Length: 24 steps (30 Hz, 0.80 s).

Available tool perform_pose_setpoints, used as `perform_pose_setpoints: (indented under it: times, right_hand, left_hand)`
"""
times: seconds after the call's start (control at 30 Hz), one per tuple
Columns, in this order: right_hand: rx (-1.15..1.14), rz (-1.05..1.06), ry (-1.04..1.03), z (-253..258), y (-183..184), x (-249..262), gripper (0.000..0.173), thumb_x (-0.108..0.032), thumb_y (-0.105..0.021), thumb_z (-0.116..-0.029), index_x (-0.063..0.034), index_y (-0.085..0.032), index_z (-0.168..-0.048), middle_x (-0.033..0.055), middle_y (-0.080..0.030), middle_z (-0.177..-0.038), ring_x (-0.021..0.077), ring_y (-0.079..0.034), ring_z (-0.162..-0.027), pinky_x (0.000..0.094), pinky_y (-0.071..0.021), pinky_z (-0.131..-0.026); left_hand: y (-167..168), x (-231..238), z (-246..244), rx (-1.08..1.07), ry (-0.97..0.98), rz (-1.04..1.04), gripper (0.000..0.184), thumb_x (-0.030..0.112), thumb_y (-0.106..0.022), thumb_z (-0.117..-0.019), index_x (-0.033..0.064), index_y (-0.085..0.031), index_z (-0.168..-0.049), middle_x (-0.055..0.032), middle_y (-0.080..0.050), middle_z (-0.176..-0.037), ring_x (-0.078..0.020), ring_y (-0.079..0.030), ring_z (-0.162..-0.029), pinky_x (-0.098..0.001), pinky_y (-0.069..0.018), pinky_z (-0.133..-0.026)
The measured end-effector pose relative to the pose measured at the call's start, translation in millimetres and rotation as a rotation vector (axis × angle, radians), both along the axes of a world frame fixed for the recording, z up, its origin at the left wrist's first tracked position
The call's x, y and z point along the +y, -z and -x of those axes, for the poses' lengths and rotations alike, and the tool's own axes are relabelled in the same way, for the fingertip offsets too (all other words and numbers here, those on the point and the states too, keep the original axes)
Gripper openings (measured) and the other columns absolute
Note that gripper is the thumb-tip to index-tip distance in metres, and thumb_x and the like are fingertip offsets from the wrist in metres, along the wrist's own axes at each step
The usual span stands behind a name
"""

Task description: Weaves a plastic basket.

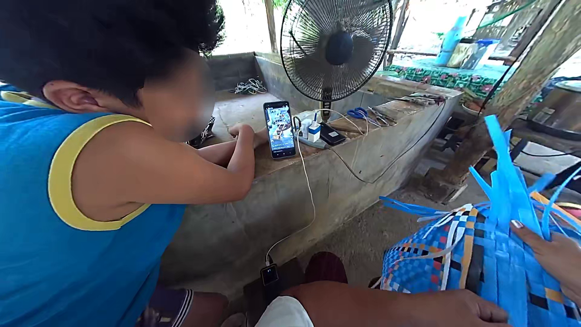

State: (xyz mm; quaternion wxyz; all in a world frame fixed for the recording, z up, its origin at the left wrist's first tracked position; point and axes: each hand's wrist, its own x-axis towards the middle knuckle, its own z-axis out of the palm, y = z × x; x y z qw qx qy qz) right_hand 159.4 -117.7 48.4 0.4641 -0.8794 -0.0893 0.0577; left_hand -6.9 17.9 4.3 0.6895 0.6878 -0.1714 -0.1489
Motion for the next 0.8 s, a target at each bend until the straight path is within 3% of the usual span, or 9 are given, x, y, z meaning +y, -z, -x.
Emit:
perform_pose_setpoints:
  times: [0.13,0.2,0.27,0.33,0.4,0.5,0.57,0.7,0.8]
  right_hand:
    - [-0.009,-0.050,-0.038,2,0,-16,0.056,-0.042,-0.052,-0.1053,0.0054,-0.055,-0.135,0.0238,-0.062,-0.125,0.0226,-0.062,-0.111,0.0471,-0.0481,-0.100]
    - [-0.015,-0.023,-0.170,9,-4,-27,0.054,-0.037,-0.053,-0.1038,0.0076,-0.051,-0.134,0.0159,-0.061,-0.117,0.0087,-0.062,-0.100,0.0337,-0.0514,-0.093]
    - [-0.009,0.016,-0.315,14,-5,-36,0.061,-0.035,-0.066,-0.0898,0.0081,-0.050,-0.129,0.0062,-0.061,-0.106,-0.0009,-0.061,-0.090,0.0237,-0.0532,-0.084]
    - [0.023,0.030,-0.356,17,-4,-39,0.069,-0.031,-0.078,-0.0763,0.0083,-0.052,-0.127,0.0083,-0.063,-0.106,0.0031,-0.062,-0.091,0.0273,-0.0539,-0.084]
    - [0.020,0.010,-0.331,19,-1,-38,0.065,-0.028,-0.081,-0.0754,0.0061,-0.056,-0.125,0.0099,-0.065,-0.105,0.0071,-0.064,-0.091,0.0314,-0.0554,-0.084]
    - [-0.090,0.006,-0.262,19,4,-32,0.056,-0.037,-0.077,-0.0810,0.0028,-0.064,-0.117,0.0116,-0.068,-0.100,0.0145,-0.066,-0.089,0.0436,-0.0548,-0.082]
    - [-0.102,0.045,-0.242,28,-3,-28,0.048,-0.035,-0.071,-0.0908,0.0047,-0.063,-0.118,0.0168,-0.067,-0.101,0.0223,-0.065,-0.092,0.0517,-0.0529,-0.084]
    - [0.058,0.117,-0.202,27,-15,-20,0.038,-0.030,-0.065,-0.1016,0.0036,-0.065,-0.120,0.0214,-0.068,-0.106,0.0294,-0.066,-0.098,0.0542,-0.0516,-0.091]
    - [0.101,0.012,-0.204,22,-5,-25,0.031,-0.027,-0.066,-0.1008,0.0006,-0.067,-0.115,0.0172,-0.070,-0.099,0.0268,-0.068,-0.090,0.0522,-0.0549,-0.085]
  left_hand:
    - [-32,29,1,0.044,-0.140,0.344,0.024,0.016,-0.042,-0.1083,0.0063,-0.059,-0.096,0.0062,-0.057,-0.067,0.0019,-0.044,-0.047,-0.0143,-0.0386,-0.045]
    - [-49,43,-12,0.027,-0.194,0.543,0.031,0.018,-0.036,-0.1092,0.0109,-0.058,-0.089,0.0074,-0.055,-0.058,0.0011,-0.049,-0.044,-0.0144,-0.0420,-0.043]
    - [-62,51,-28,0.057,-0.251,0.642,0.035,0.020,-0.031,-0.1115,0.0123,-0.056,-0.088,0.0077,-0.052,-0.056,0.0003,-0.047,-0.043,-0.0145,-0.0406,-0.043]
    - [-67,55,-44,0.084,-0.276,0.706,0.034,0.022,-0.030,-0.1124,0.0102,-0.056,-0.094,0.0064,-0.051,-0.057,-0.0008,-0.047,-0.043,-0.0147,-0.0416,-0.043]
    - [-66,53,-52,0.072,-0.243,0.712,0.026,0.017,-0.034,-0.1109,0.0095,-0.058,-0.103,0.0062,-0.052,-0.061,-0.0015,-0.047,-0.046,-0.0155,-0.0433,-0.047]
    - [-59,46,-53,-0.046,-0.155,0.576,0.016,0.002,-0.040,-0.1052,0.0060,-0.053,-0.113,0.0039,-0.059,-0.070,-0.0009,-0.051,-0.049,-0.0155,-0.0450,-0.047]
    - [-54,45,-49,-0.176,-0.140,0.286,0.011,-0.001,-0.048,-0.1010,0.0018,-0.051,-0.111,0.0029,-0.061,-0.078,0.0001,-0.052,-0.056,-0.0160,-0.0450,-0.051]
    - [-44,39,-61,-0.216,-0.251,-0.285,0.023,0.011,-0.060,-0.1027,-0.0080,-0.061,-0.116,-0.0099,-0.069,-0.092,-0.0080,-0.063,-0.072,-0.0259,-0.0535,-0.066]
    - [-29,32,-77,-0.294,-0.348,-0.360,0.024,0.014,-0.062,-0.1019,-0.0056,-0.061,-0.116,-0.0115,-0.071,-0.091,-0.0135,-0.066,-0.070,-0.0316,-0.0575,-0.066]
